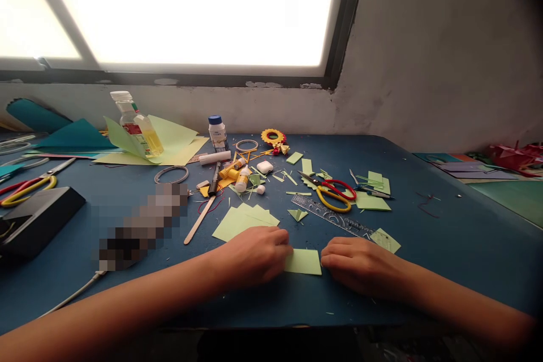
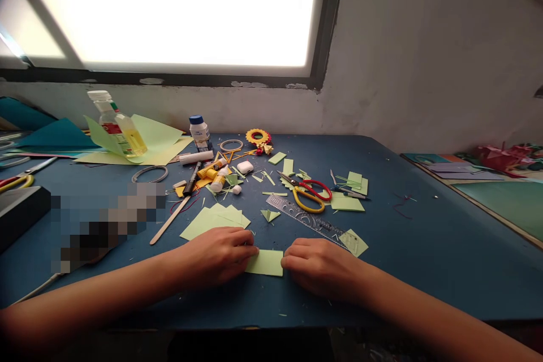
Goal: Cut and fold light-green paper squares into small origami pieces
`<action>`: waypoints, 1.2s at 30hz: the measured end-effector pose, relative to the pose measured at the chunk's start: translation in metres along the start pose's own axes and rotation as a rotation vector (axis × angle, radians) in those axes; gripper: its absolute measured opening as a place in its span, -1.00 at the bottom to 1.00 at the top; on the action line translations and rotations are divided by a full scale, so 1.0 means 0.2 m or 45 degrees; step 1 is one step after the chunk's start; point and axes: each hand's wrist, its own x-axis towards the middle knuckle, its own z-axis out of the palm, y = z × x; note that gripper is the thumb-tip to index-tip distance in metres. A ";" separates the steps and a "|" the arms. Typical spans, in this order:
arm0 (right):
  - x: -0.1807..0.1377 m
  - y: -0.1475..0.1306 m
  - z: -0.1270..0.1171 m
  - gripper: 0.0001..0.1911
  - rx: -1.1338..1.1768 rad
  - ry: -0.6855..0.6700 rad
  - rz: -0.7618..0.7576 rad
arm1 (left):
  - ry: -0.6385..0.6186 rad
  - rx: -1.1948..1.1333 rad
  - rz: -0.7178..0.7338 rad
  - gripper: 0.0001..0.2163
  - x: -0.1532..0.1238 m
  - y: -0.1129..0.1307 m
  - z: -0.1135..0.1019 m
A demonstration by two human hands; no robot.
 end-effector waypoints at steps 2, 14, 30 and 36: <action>0.00 0.01 0.00 -0.75 0.004 0.071 0.087 | 0.035 -0.046 -0.090 -0.81 -0.01 0.04 0.02; 0.09 0.09 0.05 -0.72 -0.118 0.023 0.032 | 0.042 0.017 0.193 -0.78 0.04 0.00 0.02; 0.13 0.06 -0.02 -0.56 0.125 -0.242 0.052 | 0.080 -0.427 0.056 -0.71 0.00 -0.03 0.01; 0.19 0.06 -0.09 -0.70 0.297 -0.352 0.127 | 0.018 -0.626 -0.046 -0.79 0.05 -0.05 -0.01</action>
